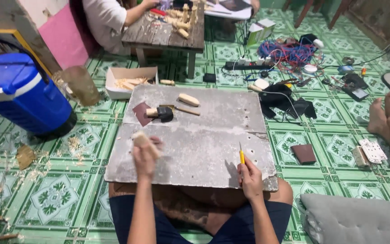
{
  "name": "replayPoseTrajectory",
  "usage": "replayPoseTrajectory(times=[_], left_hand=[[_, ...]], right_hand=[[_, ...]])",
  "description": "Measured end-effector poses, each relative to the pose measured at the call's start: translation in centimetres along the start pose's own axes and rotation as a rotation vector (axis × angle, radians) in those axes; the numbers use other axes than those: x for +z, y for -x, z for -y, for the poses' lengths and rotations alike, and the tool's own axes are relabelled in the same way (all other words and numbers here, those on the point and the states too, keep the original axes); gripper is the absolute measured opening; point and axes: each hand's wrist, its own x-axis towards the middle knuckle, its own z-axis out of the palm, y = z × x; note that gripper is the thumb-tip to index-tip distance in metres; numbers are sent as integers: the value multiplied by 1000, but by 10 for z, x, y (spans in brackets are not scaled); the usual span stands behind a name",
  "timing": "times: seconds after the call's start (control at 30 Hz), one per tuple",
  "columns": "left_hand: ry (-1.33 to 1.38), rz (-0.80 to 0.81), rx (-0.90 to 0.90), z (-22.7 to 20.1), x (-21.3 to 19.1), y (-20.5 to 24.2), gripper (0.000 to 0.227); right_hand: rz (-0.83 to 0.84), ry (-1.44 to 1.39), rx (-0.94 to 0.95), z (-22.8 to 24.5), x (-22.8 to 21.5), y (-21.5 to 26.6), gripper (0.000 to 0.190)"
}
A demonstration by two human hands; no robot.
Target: The person carves and shapes a small wooden block by hand, scraping its surface with a utility knife.
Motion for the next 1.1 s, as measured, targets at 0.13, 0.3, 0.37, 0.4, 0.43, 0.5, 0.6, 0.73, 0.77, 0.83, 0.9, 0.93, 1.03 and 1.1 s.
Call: replayPoseTrajectory(times=[0.13, 0.3, 0.37, 0.4, 0.43, 0.5, 0.6, 0.73, 0.77, 0.83, 0.9, 0.93, 1.03, 1.1], left_hand=[[9, 255, -215, 43, 35, -4, 36], [231, 458, -464, 56, 86, -21, 61], [176, 514, -423, 55, 94, -33, 57], [123, 571, -387, 55, 100, -37, 55], [123, 572, -389, 68, 104, -44, 55], [76, 646, -365, 94, 111, -59, 61], [220, 594, -378, 98, 100, -67, 43], [375, 579, -401, 89, 96, -58, 50], [350, 628, -362, 100, 97, -60, 53], [325, 685, -332, 109, 95, -58, 57], [283, 699, -264, 104, 94, -54, 61], [288, 699, -264, 104, 94, -53, 61], [275, 682, -219, 102, 93, -54, 62], [210, 698, -182, 98, 92, -53, 64]], right_hand=[[-3, 52, 37, 15, 7, -4, 42], [134, 698, -300, 69, 40, -11, 49], [100, 748, -428, 76, 52, -33, 48], [65, 801, -552, 78, 57, -43, 48], [65, 802, -549, 75, 63, -54, 48], [83, 786, -593, 69, 77, -76, 47], [119, 777, -621, 46, 95, -98, 48], [115, 789, -669, 28, 103, -95, 45], [126, 802, -684, 31, 102, -93, 45], [133, 821, -690, 31, 100, -85, 46], [137, 851, -710, 29, 97, -83, 46], [138, 855, -712, 27, 97, -83, 46], [123, 918, -791, 24, 100, -85, 48], [133, 917, -786, 23, 98, -86, 46]])
